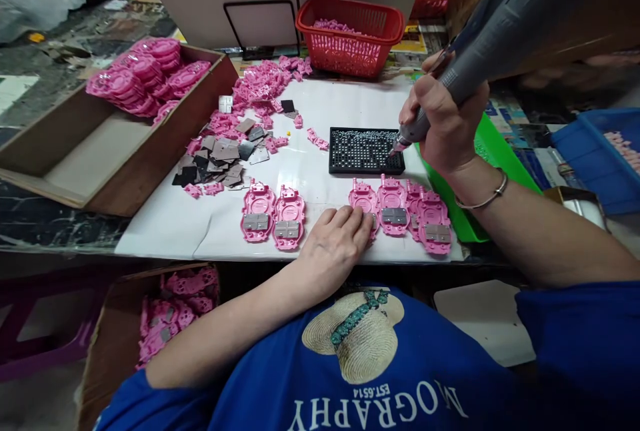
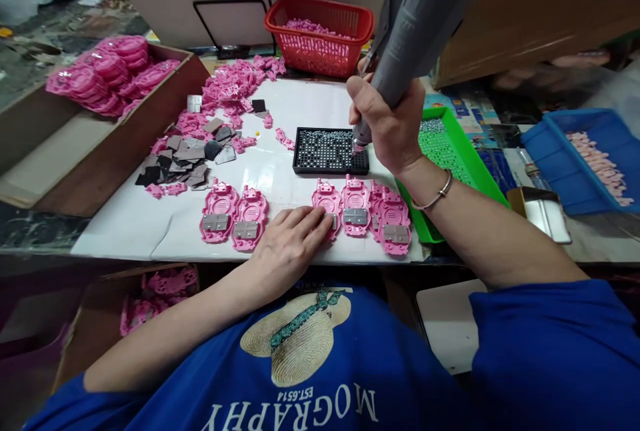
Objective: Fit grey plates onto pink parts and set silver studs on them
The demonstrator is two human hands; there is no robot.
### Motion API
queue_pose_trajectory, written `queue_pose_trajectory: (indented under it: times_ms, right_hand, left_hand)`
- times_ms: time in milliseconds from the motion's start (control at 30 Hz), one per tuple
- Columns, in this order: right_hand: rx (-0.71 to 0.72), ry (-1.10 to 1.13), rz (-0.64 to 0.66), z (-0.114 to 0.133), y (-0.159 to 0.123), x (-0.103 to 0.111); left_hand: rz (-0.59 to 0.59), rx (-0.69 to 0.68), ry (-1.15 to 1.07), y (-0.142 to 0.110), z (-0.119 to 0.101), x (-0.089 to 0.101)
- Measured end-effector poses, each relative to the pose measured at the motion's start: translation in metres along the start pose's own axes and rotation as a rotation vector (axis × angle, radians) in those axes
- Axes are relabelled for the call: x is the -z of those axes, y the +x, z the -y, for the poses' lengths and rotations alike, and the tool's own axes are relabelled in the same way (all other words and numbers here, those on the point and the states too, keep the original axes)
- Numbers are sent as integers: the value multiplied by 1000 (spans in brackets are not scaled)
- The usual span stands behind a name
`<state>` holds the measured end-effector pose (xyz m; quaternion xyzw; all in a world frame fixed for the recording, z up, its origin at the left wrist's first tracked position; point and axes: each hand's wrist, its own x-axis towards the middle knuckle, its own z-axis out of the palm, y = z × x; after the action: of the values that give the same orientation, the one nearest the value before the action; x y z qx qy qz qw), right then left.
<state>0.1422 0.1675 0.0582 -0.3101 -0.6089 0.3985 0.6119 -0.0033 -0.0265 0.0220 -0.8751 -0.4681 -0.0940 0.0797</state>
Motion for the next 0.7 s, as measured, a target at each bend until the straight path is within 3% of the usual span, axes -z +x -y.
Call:
queue_pose_trajectory:
  times_ms: [367,567,700]
  right_hand:
    - [21,-70,15,-2,1,0]
    - [67,7,-23,28,0,-8]
    - [-3,61,21,51,-16,-19]
  left_hand:
    - [8,3,-52,1,0,-3]
    - [19,8,-101,2,1,-4]
    - [19,7,-117,3,1,-2]
